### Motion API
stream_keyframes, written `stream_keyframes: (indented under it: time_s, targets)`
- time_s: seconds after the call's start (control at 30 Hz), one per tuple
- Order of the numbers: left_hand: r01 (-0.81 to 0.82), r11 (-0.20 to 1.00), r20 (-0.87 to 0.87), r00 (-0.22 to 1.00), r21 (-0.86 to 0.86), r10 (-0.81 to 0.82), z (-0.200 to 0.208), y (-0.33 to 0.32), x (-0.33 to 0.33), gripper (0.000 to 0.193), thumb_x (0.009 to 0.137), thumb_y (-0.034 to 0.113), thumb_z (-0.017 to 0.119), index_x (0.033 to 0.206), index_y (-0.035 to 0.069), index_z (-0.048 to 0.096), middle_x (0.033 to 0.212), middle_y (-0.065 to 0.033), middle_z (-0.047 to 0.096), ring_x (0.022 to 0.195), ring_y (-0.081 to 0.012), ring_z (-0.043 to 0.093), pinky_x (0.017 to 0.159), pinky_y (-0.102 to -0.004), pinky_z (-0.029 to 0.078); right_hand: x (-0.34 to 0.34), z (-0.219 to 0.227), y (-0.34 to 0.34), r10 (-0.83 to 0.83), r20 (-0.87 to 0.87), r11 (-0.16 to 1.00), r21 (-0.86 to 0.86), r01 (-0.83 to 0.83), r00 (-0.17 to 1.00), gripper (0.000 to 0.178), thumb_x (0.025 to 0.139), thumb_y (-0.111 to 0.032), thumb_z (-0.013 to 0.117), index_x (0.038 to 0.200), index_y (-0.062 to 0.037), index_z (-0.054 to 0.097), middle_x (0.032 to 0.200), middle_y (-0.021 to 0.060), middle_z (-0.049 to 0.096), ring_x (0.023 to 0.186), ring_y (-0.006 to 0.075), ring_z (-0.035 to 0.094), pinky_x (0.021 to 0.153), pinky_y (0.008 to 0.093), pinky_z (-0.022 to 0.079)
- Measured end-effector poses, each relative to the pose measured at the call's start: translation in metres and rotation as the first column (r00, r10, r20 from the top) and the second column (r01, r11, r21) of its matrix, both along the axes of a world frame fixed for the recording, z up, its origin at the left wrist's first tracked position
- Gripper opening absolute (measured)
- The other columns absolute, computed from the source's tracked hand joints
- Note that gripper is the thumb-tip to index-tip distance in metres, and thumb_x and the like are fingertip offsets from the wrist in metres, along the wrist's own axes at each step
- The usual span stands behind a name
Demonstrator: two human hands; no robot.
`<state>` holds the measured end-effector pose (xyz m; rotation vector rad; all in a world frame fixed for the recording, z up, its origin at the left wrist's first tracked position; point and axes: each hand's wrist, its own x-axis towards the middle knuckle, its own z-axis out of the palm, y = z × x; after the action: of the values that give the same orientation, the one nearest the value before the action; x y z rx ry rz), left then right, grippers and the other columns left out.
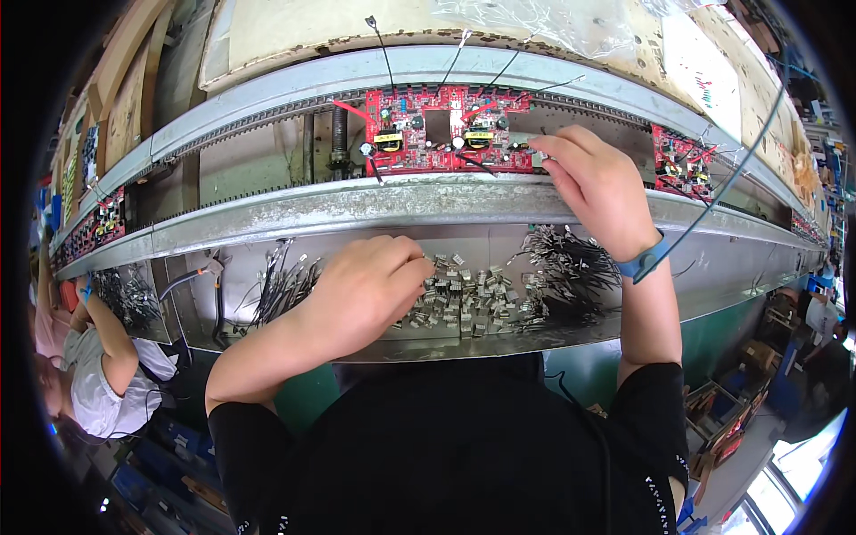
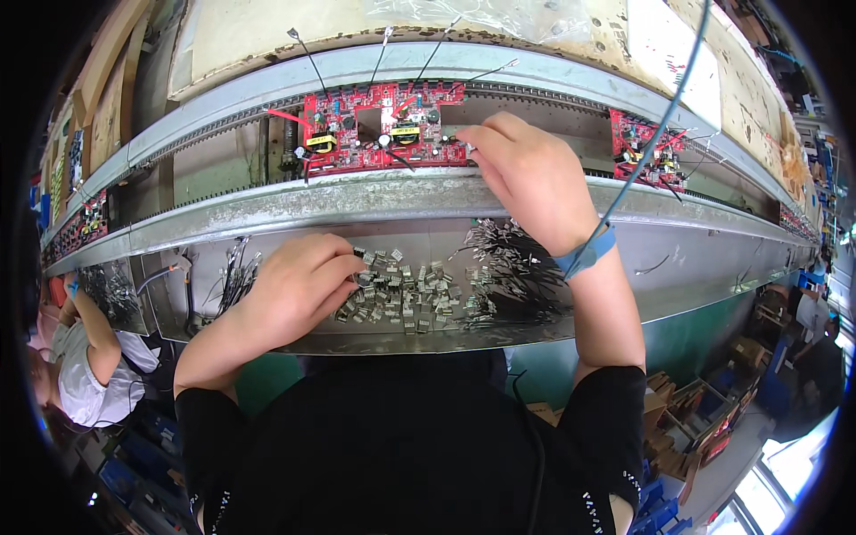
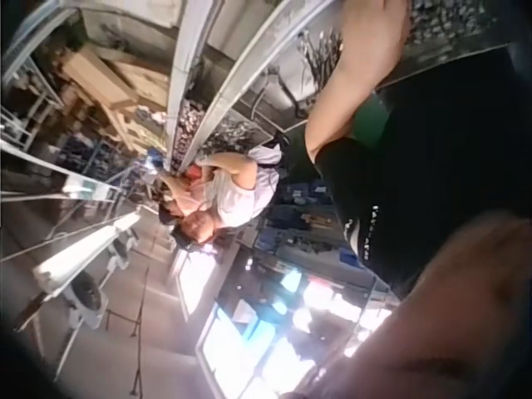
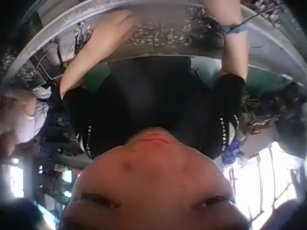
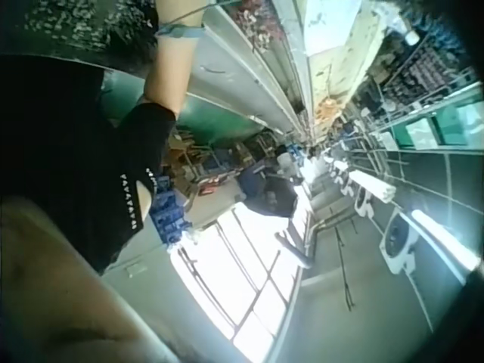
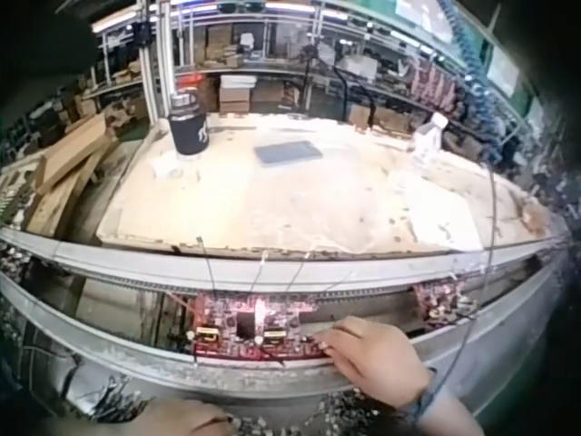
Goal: The person positions circuit boards along an assembly line track, picks up wires and metal connectors from a tray, and attaches them to the circuit boards by hand.
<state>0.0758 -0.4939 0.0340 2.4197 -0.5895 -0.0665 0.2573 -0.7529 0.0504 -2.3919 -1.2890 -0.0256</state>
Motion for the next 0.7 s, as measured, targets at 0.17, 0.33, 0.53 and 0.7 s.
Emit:
stream_keyframes:
  time_s: [0.17, 0.33, 0.53, 0.7]
  targets:
    - [-0.016, 1.0, -0.028, 0.999, -0.013, 0.015, 0.001, 0.001, 0.001, 0.03, 0.077, 0.008, 0.076, 0.104, 0.007, 0.063, 0.104, -0.0088, 0.062, 0.094, -0.0307, 0.064, 0.076, -0.0418, 0.051, 0.001, -0.005, 0.001, 0.003, 0.014, 0.999, -0.032, -0.003, 1.0, 0.021, 0.086, -0.005, 0.069, 0.106, -0.008, 0.065, 0.095, 0.0097, 0.065, 0.08, 0.0317, 0.065, 0.068, 0.0397, 0.052]
    - [-0.011, 1.0, -0.026, 1.0, -0.028, 0.011, -0.001, 0.0, 0.001, 0.028, 0.077, 0.009, 0.075, 0.102, 0.006, 0.061, 0.099, -0.0088, 0.059, 0.089, -0.0296, 0.062, 0.074, -0.0416, 0.051, 0.004, -0.012, 0.0, 0.034, 0.024, 0.999, -0.03, -0.033, 0.999, 0.018, 0.083, -0.007, 0.072, 0.099, -0.0083, 0.063, 0.091, 0.0082, 0.066, 0.079, 0.0305, 0.065, 0.067, 0.0398, 0.051]
    - [0.005, 1.0, -0.021, 1.0, -0.017, -0.006, -0.003, 0.0, -0.001, 0.028, 0.077, 0.01, 0.074, 0.101, 0.006, 0.06, 0.097, -0.009, 0.058, 0.088, -0.0299, 0.061, 0.073, -0.0418, 0.049, 0.006, -0.015, 0.003, 0.067, 0.074, 0.998, 0.006, -0.068, 0.995, 0.015, 0.083, -0.01, 0.073, 0.094, -0.0079, 0.064, 0.092, 0.0074, 0.067, 0.081, 0.0299, 0.066, 0.069, 0.0394, 0.053]
    - [0.013, 0.999, -0.038, 0.999, -0.031, -0.014, -0.004, 0.0, 0.0, 0.029, 0.076, 0.009, 0.076, 0.1, 0.006, 0.059, 0.099, -0.0095, 0.059, 0.088, -0.0314, 0.061, 0.073, -0.0425, 0.048, 0.007, -0.016, 0.003, 0.082, 0.122, 0.997, -0.004, -0.082, 0.989, 0.014, 0.083, -0.01, 0.073, 0.095, -0.0084, 0.067, 0.093, 0.0057, 0.067, 0.085, 0.0279, 0.067, 0.072, 0.039, 0.053]
